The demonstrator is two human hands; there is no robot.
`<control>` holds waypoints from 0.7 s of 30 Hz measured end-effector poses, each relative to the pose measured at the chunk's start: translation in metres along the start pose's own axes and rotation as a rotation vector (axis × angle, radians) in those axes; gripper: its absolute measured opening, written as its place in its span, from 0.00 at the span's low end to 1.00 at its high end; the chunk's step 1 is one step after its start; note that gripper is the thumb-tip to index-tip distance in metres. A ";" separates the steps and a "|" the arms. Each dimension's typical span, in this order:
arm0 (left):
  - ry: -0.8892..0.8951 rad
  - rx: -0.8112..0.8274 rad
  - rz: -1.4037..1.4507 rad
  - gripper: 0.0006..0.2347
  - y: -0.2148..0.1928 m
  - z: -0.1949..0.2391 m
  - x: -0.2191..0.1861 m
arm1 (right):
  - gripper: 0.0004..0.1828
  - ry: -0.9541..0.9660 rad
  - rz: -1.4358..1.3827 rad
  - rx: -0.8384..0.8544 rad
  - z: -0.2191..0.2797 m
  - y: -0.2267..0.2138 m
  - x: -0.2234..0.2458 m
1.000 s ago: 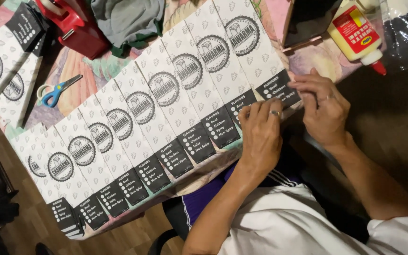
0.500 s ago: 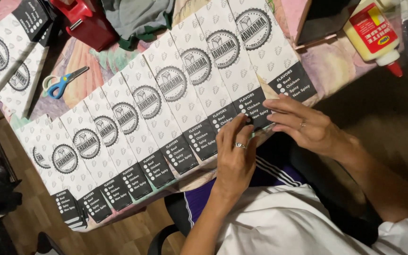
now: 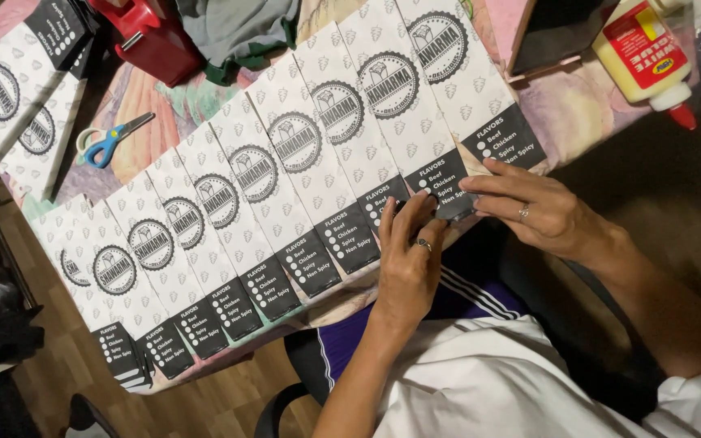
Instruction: Applying glue to the edges of paper food wrappers and folding them into shape.
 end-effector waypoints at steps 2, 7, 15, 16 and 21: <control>0.005 -0.003 -0.005 0.03 0.001 0.001 0.001 | 0.04 0.004 -0.013 -0.005 -0.001 0.001 0.000; -0.008 0.005 -0.010 0.02 0.003 0.002 0.000 | 0.03 0.038 -0.036 -0.049 0.000 0.008 -0.001; -0.250 -0.019 0.004 0.08 0.013 -0.005 -0.004 | 0.05 0.222 -0.004 -0.148 -0.002 0.015 0.008; -0.250 -0.019 0.004 0.08 0.011 -0.006 -0.003 | 0.05 0.222 -0.004 -0.148 -0.004 0.016 0.009; -0.377 -0.028 0.103 0.09 0.009 -0.011 0.000 | 0.09 0.305 -0.009 -0.177 -0.012 0.016 0.016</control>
Point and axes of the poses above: each hand's wrist, its own z-axis away from the middle knuckle, its own y-axis out of the palm, x = y × z, the point moved 1 cm from there along -z, towards the middle knuckle, and after that the axes turned 7 degrees about y, right-handed, at the moved point
